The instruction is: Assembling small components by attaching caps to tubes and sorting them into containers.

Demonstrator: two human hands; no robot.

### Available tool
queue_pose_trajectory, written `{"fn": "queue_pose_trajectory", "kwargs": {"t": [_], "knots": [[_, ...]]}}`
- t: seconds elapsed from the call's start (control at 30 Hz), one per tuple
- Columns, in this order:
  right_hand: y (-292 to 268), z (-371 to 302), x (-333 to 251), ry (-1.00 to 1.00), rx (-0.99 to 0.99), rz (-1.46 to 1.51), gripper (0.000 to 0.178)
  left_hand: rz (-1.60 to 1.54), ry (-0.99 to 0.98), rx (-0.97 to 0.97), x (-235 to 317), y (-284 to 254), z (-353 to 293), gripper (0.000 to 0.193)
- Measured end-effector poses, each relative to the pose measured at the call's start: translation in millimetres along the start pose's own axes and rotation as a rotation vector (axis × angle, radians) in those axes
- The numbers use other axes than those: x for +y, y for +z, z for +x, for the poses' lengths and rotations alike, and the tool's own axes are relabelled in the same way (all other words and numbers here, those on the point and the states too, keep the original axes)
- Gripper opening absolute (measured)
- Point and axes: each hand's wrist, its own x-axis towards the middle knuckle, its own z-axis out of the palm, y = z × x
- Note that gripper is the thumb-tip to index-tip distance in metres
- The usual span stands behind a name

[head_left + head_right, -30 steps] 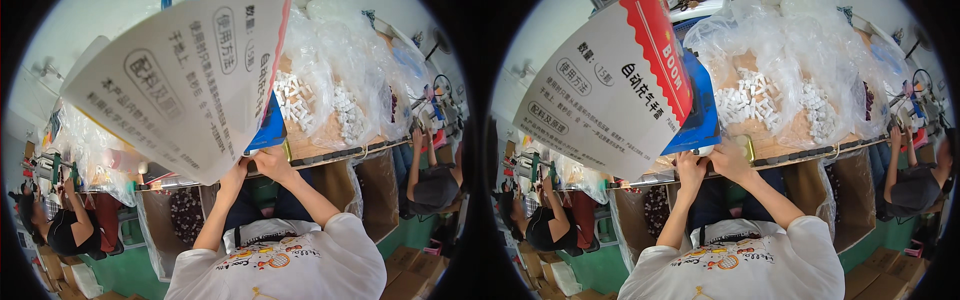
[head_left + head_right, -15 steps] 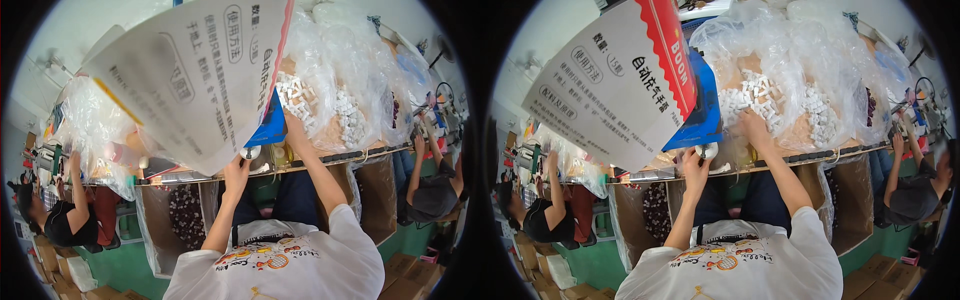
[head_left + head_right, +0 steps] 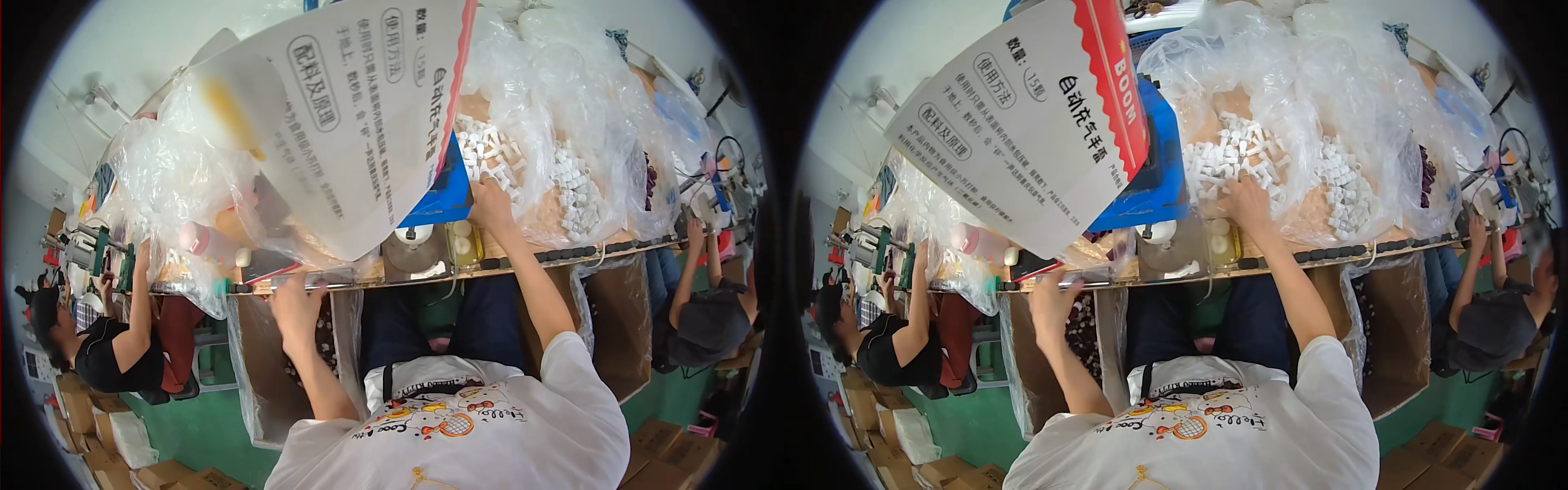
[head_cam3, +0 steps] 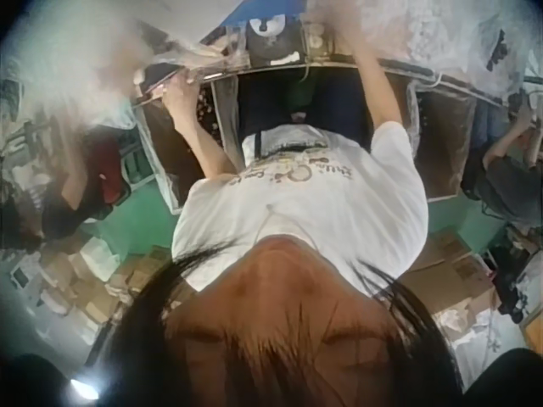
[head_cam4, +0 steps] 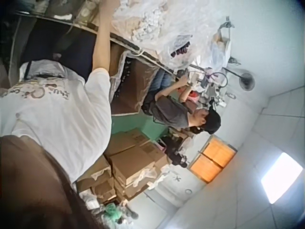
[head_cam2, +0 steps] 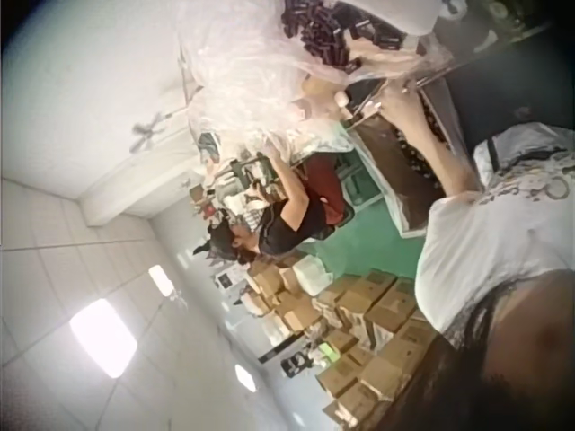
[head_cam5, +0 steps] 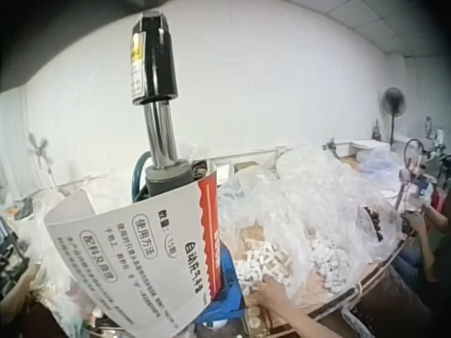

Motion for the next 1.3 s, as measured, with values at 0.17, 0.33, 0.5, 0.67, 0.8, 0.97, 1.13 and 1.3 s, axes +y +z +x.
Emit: {"fn": "queue_pose_trajectory", "kwargs": {"t": [0.17, 0.33, 0.5, 0.67, 0.8, 0.97, 1.13, 1.3], "knots": [[-13.1, -27.3, -73.5, 0.227, -0.191, 0.659, 0.023, -0.236, 0.152, 0.011, 20.3, 78.8, 41.7, 0.027], [-14.5, -48.5, -119.6, -0.167, 0.041, 0.582, 0.023, -0.716, 0.178, 0.119, 21.5, 80.2, 25.9, 0.028], [-22.5, -50.4, -126.5, -0.100, -0.153, 0.524, 0.026, -1.141, 0.317, 0.076, 33.3, 58.8, 0.1, 0.038], [-13.1, -46.7, -125.5, -0.075, -0.148, 0.561, 0.028, -1.212, 0.270, 0.008, 36.8, 60.6, -6.1, 0.036], [-10.3, -42.2, -112.8, -0.148, -0.014, 0.566, 0.020, -1.142, 0.114, -0.046, 50.5, 71.1, 2.4, 0.034], [-23.4, -52.6, -22.7, 0.420, 0.169, 0.713, 0.017, -0.628, 0.247, -0.088, 78.8, 80.2, 27.4, 0.036], [-90.5, -98.4, 121.3, 0.502, 0.108, -0.299, 0.021, -0.509, 0.459, -0.040, 99.5, 91.4, 34.6, 0.040], [-104.0, -106.8, 152.6, 0.244, 0.020, -0.298, 0.013, -0.743, 0.420, -0.024, 84.3, 121.0, 22.1, 0.022]]}}
